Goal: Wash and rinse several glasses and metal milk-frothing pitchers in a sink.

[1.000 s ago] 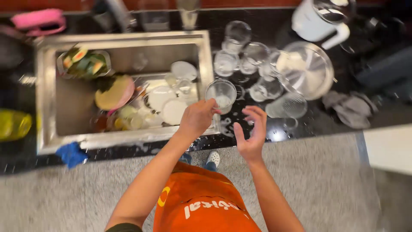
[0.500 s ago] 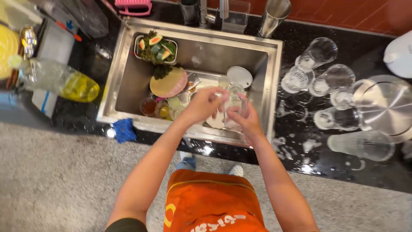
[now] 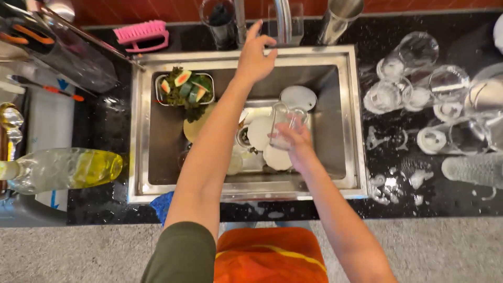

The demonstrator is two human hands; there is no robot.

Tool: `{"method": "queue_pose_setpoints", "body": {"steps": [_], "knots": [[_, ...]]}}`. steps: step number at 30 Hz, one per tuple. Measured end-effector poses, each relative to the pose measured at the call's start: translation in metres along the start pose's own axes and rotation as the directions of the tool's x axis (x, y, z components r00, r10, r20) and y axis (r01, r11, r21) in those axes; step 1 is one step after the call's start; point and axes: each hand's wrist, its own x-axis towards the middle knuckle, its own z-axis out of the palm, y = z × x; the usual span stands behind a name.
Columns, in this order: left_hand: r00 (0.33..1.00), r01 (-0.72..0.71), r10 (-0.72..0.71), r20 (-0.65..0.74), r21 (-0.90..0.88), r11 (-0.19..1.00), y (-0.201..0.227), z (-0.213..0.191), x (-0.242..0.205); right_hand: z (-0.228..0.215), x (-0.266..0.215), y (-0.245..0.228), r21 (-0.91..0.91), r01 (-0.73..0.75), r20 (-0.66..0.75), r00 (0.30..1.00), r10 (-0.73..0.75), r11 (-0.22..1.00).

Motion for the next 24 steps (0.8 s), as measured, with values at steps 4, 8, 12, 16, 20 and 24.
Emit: {"method": "queue_pose_setpoints", "body": {"steps": [4, 8, 12, 16, 20, 24], "knots": [[0.966, 0.239, -0.227, 0.121, -0.096, 0.966, 0.033, -0.022, 0.006, -0.016, 0.018, -0.008, 0.054, -0.099, 0.050, 0.994, 0.096, 0.994], [0.998, -0.055, 0.054, 0.009, 0.146, 0.988, 0.020, -0.021, -0.024, -0.013, 0.034, -0.022, 0.178, -0.233, 0.141, 0.968, 0.210, 0.956], [0.991, -0.120, 0.102, 0.086, 0.244, 0.962, 0.023, -0.022, -0.059, 0.004, 0.050, -0.036, 0.194, -0.323, 0.144, 0.943, 0.298, 0.926], [0.983, 0.163, -0.168, -0.072, -0.071, 0.984, 0.031, 0.014, -0.103, 0.004, 0.077, -0.026, 0.202, -0.247, 0.177, 0.961, 0.212, 0.948], [0.672, 0.619, -0.722, 0.163, -0.659, 0.428, 0.055, 0.044, -0.137, 0.001, 0.092, -0.004, 0.241, -0.063, 0.133, 0.991, 0.031, 0.968], [0.417, 0.587, -0.763, 0.494, -0.787, -0.189, 0.037, 0.064, -0.138, 0.011, 0.081, 0.001, -0.049, 0.352, 0.094, 0.933, -0.346, 0.935]]}}
